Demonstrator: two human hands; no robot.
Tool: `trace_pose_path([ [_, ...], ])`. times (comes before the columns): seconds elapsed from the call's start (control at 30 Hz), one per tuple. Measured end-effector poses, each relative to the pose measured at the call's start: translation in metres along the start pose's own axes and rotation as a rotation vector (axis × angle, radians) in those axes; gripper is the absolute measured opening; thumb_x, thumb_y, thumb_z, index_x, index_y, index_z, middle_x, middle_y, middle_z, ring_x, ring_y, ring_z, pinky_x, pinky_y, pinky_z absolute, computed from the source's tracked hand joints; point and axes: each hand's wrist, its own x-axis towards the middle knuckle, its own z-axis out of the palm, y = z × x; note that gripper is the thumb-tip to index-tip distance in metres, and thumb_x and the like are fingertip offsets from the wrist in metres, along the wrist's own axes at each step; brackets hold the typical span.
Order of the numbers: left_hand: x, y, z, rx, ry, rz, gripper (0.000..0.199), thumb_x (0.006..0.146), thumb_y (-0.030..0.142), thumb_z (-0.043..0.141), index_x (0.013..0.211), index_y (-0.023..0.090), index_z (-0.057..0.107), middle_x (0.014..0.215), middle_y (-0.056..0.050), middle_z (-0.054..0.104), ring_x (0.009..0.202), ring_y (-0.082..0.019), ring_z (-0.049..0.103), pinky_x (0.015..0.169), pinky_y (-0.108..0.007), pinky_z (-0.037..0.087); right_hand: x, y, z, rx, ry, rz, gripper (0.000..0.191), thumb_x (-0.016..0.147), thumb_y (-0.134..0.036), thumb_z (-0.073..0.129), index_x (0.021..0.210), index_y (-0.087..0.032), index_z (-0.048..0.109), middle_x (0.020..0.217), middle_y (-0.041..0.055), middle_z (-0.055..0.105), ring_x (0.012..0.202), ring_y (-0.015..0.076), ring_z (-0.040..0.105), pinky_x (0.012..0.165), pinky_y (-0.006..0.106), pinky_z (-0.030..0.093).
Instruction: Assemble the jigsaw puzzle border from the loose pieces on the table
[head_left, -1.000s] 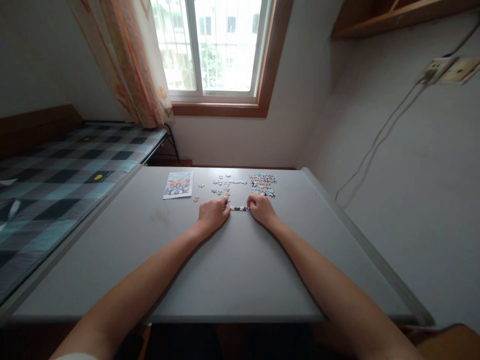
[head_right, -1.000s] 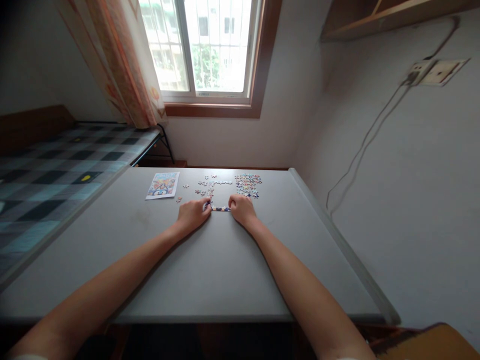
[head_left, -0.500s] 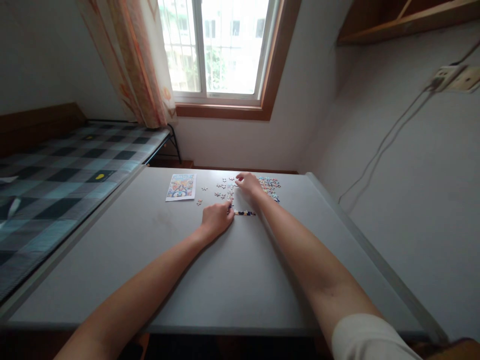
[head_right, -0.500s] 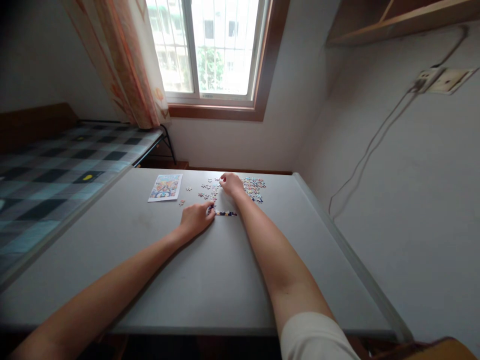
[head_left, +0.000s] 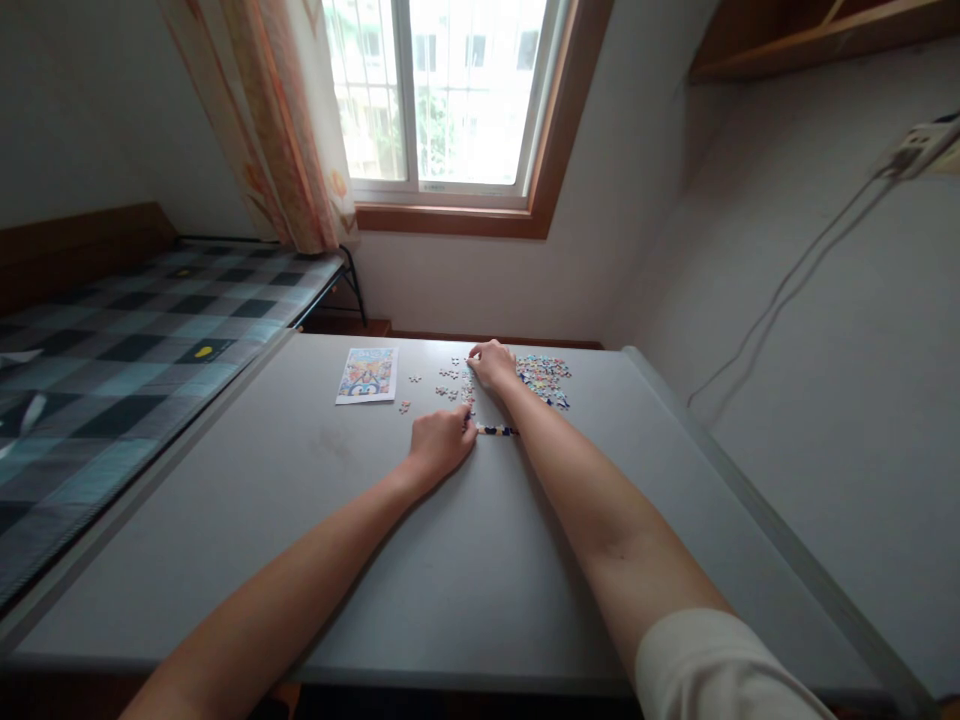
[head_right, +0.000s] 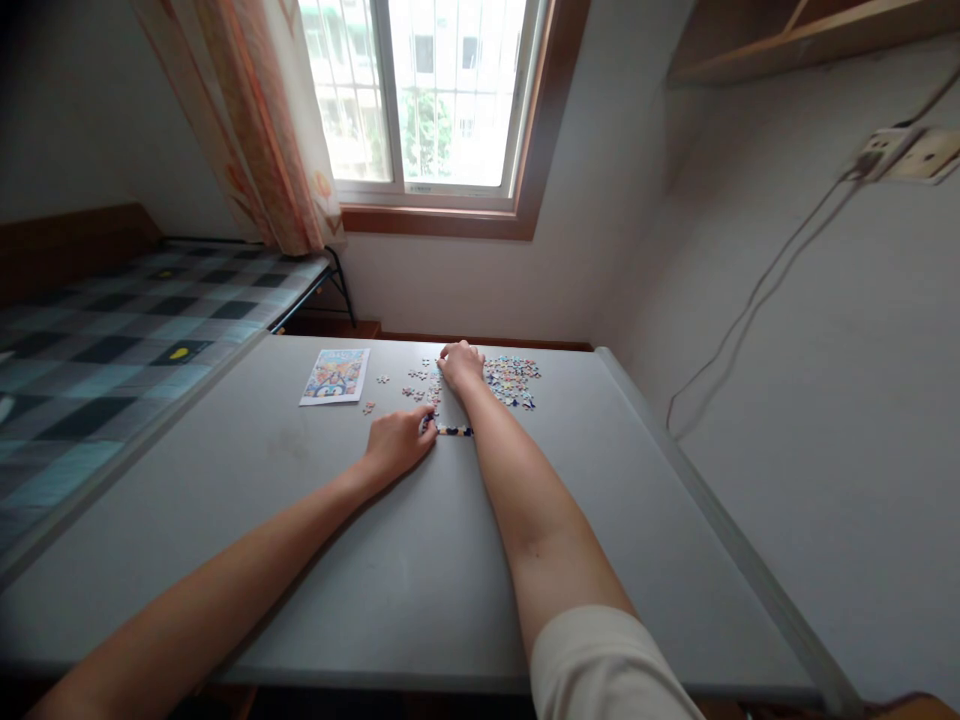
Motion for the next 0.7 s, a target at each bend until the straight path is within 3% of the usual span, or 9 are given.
trace_pose_path([
  [0.23, 0.0, -0.002, 0.002, 0.004, 0.024, 0.014, 0.038, 0.09, 0.038, 0.04, 0.124, 0.032, 0.057, 0.088, -0.006, 0.071, 0.08, -0.024, 0.067, 0.068, -0.03, 0.044, 0.015, 0.005, 0.002, 0.218, -0.046, 0.155, 0.012, 0.066, -0.021, 0.071, 0.078, -0.019, 0.069, 0.092, 0.0067, 0.068, 0.089, 0.0194, 0.06, 0.082, 0.033, 0.046],
  [0.43, 0.001, -0.003, 0.003, 0.007, 0.041, 0.022, 0.038, 0.09, 0.038, 0.04, 0.123, 0.033, 0.058, 0.087, -0.006, 0.072, 0.079, -0.024, 0.067, 0.067, -0.03, 0.044, 0.009, 0.015, -0.003, 0.415, 0.025, 0.003, 0.021, 0.074, -0.018, 0.062, 0.094, -0.015, 0.069, 0.087, 0.0058, 0.07, 0.075, 0.0127, 0.062, 0.071, 0.023, 0.047],
  [0.57, 0.001, -0.003, 0.003, 0.001, 0.032, 0.014, 0.039, 0.09, 0.038, 0.041, 0.125, 0.032, 0.057, 0.09, -0.007, 0.072, 0.081, -0.024, 0.067, 0.069, -0.03, 0.045, 0.002, 0.023, -0.011, 0.512, 0.07, -0.098, 0.016, 0.072, -0.019, 0.064, 0.085, -0.014, 0.071, 0.079, 0.0055, 0.069, 0.07, 0.0142, 0.061, 0.068, 0.026, 0.049],
  [0.7, 0.002, -0.004, 0.004, -0.013, 0.042, 0.023, 0.04, 0.09, 0.038, 0.042, 0.126, 0.031, 0.057, 0.09, -0.006, 0.072, 0.081, -0.023, 0.067, 0.07, -0.029, 0.045, -0.006, 0.031, -0.022, 0.571, 0.053, -0.096, 0.014, 0.072, -0.017, 0.063, 0.083, -0.013, 0.071, 0.077, 0.0061, 0.068, 0.061, 0.0123, 0.059, 0.059, 0.024, 0.048],
])
